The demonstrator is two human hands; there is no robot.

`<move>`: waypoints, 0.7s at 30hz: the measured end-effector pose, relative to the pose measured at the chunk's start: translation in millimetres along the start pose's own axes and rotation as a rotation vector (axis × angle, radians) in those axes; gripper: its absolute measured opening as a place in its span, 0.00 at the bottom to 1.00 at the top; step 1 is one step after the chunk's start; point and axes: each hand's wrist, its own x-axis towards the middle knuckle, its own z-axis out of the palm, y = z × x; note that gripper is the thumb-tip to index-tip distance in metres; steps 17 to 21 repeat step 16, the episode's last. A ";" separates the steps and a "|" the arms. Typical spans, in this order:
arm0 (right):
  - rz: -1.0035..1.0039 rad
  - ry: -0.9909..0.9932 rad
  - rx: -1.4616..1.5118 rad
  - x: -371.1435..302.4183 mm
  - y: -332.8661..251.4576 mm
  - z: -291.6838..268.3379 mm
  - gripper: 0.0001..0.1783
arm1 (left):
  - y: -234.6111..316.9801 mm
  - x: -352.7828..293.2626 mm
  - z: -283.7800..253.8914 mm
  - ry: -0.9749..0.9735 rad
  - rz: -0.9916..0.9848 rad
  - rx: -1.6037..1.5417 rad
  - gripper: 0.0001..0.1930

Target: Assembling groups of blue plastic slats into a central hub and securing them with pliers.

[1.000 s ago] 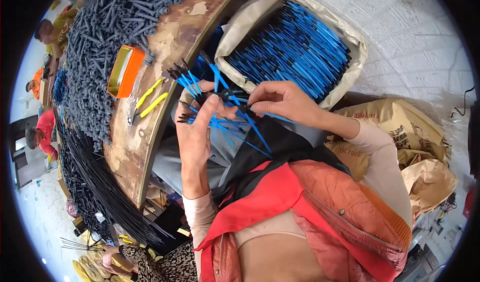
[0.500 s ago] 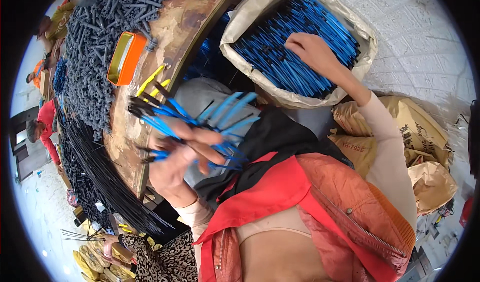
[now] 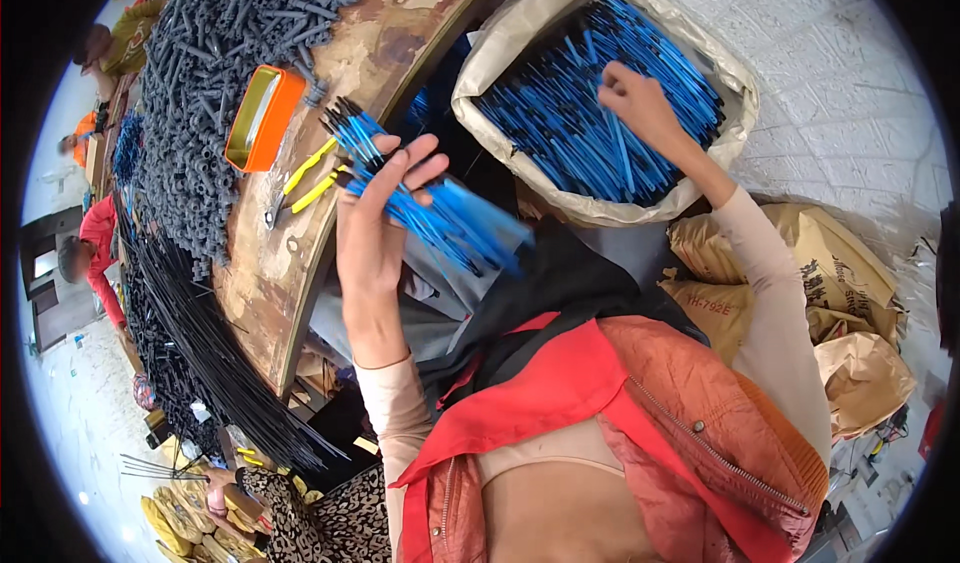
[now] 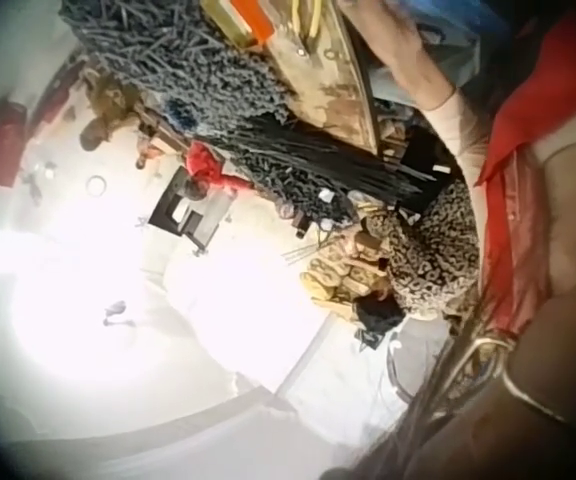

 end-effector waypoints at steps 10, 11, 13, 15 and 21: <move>-0.422 0.011 0.124 -20.8 -146.1 -13.8 0.09 | -22.4 16.9 70.4 -0.078 0.359 0.143 0.20; -0.454 -0.026 0.130 -21.3 -155.2 -13.5 0.09 | -21.4 19.0 69.9 -0.014 0.392 0.135 0.19; -0.481 -0.060 0.138 -17.8 -166.3 -15.6 0.09 | -16.5 22.5 63.3 0.073 0.434 0.050 0.15; -0.595 -0.148 0.247 -4.7 -166.9 -19.7 0.10 | -13.1 22.0 53.8 0.061 0.489 -0.023 0.15; -0.552 -0.224 0.275 6.2 -162.1 -20.1 0.12 | -9.8 18.2 46.7 0.052 0.492 -0.032 0.15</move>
